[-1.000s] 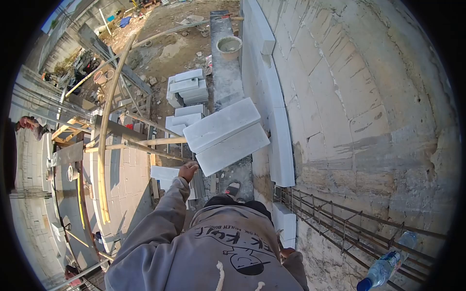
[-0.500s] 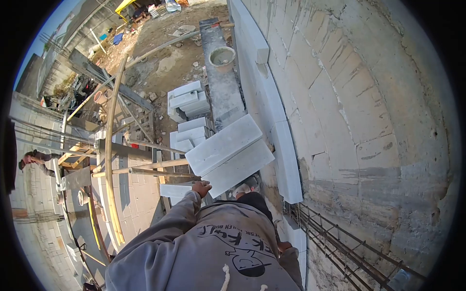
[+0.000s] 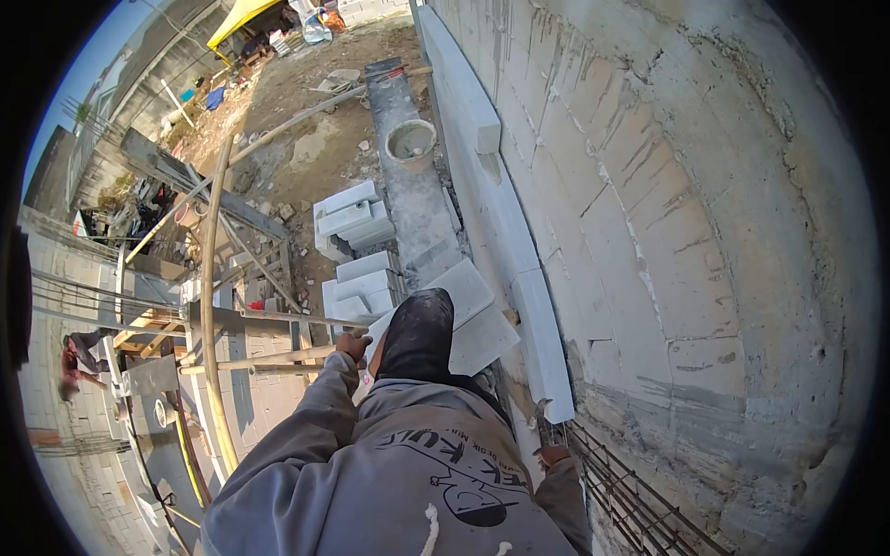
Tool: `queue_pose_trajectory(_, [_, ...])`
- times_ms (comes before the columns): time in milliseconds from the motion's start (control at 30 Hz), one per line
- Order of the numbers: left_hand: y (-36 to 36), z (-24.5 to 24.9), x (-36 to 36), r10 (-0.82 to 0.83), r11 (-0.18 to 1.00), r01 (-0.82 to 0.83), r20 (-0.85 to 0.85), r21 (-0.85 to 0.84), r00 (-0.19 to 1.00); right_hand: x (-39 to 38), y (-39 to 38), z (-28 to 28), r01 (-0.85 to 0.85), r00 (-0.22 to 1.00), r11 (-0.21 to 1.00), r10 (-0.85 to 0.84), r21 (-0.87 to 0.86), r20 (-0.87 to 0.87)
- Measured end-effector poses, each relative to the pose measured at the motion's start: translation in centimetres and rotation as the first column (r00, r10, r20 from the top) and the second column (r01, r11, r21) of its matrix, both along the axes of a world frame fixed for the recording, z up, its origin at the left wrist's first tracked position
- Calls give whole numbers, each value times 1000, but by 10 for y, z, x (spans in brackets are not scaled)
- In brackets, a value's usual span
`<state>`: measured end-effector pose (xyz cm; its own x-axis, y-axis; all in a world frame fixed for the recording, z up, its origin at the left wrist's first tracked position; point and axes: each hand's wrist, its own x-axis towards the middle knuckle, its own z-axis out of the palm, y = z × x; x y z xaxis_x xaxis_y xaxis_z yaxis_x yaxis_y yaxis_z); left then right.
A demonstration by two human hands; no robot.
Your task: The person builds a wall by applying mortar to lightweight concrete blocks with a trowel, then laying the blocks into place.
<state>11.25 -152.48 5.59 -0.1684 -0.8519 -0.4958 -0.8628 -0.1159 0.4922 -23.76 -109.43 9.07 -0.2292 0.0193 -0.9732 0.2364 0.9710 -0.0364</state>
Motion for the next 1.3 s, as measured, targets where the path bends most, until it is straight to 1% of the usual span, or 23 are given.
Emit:
queue_pose_trajectory(33, [-4,-17,4,50,998,-46,-76,49,996,-5,-4,-5,10,1000,1000,-10,-1,-11])
queue_pose_trajectory(100, [-11,-19,1,-187,978,176,102,110,977,-14,-12,-17,-82,996,997,82,-2,30])
queue_pose_trajectory(133, [-19,-8,-9,-393,907,340,208,248,896,-17,-16,-22,-60,998,998,61,-7,34])
queue_pose_trajectory(233, [-66,-76,3,-795,606,687,329,401,509,-11,-27,-35,38,999,999,-38,-14,12])
queue_pose_trajectory(267, [-84,-72,-3,-762,647,675,287,353,580,-10,-31,-45,69,997,996,-67,-59,34])
queue_pose_trajectory(333, [-138,-71,-39,-923,374,842,247,389,296,0,-32,-84,192,980,981,-191,-6,50])
queue_pose_trajectory(400, [-207,-92,-76,-927,322,878,303,353,218,12,-61,-99,289,954,954,-294,82,53])
queue_pose_trajectory(467, [-277,-135,-103,-918,274,933,351,232,182,20,-92,-87,113,991,988,-120,103,66])
queue_pose_trajectory(500, [-306,-108,-136,-906,371,908,291,195,308,21,-108,-83,116,989,984,-126,137,72])
queue_pose_trajectory(533, [-354,-196,-129,-789,609,783,199,128,581,25,-116,-82,50,986,985,-75,162,151])
queue_pose_trajectory(567, [-370,-132,-167,-342,884,372,-152,282,928,22,-127,-79,-25,972,984,-17,178,232])
queue_pose_trajectory(600, [-393,-79,-199,-252,901,315,-229,299,940,10,-154,-65,-52,969,978,1,200,248])
queue_pose_trajectory(633, [-416,-69,-209,-178,935,278,-390,218,903,0,-204,-18,-143,954,955,62,261,293])
queue_pose_trajectory(700, [-465,-22,-227,-155,951,251,-425,180,892,-13,-293,48,-238,928,920,121,312,353])
queue_pose_trajectory(767, [-516,-26,-222,-159,949,256,-420,184,893,-25,-347,86,-187,963,898,88,399,253])
queue_pose_trajectory(800, [-537,-30,-213,-176,947,269,-419,175,891,-27,-339,77,-189,963,894,88,405,256])
queue_pose_trajectory(867, [-575,-40,-187,-190,951,251,-300,182,935,-21,-307,39,93,959,904,-194,418,206])
queue_pose_trajectory(967, [-611,-92,-126,-153,977,159,-51,142,987,-23,-346,44,117,970,921,-187,372,156])
queue_pose_trajectory(1000, [-615,-99,-109,-223,966,224,-21,128,975,-22,-361,46,179,965,907,-237,381,109])
queue_pose_trajectory(1067, [-609,-86,-105,-283,953,281,10,112,959,-25,-403,58,164,970,926,-214,340,116])
queue_pose_trajectory(1133, [-584,-29,-128,-122,973,123,-18,193,992,-36,-419,50,155,972,944,-198,292,125])
queue_pose_trajectory(1167, [-581,-74,-108,-81,964,99,-81,246,993,-34,-419,32,180,967,942,-222,284,124])
queue_pose_trajectory(1300, [-557,-30,-151,-173,910,193,-87,367,981,-45,-450,-37,50,977,974,-94,221,193])
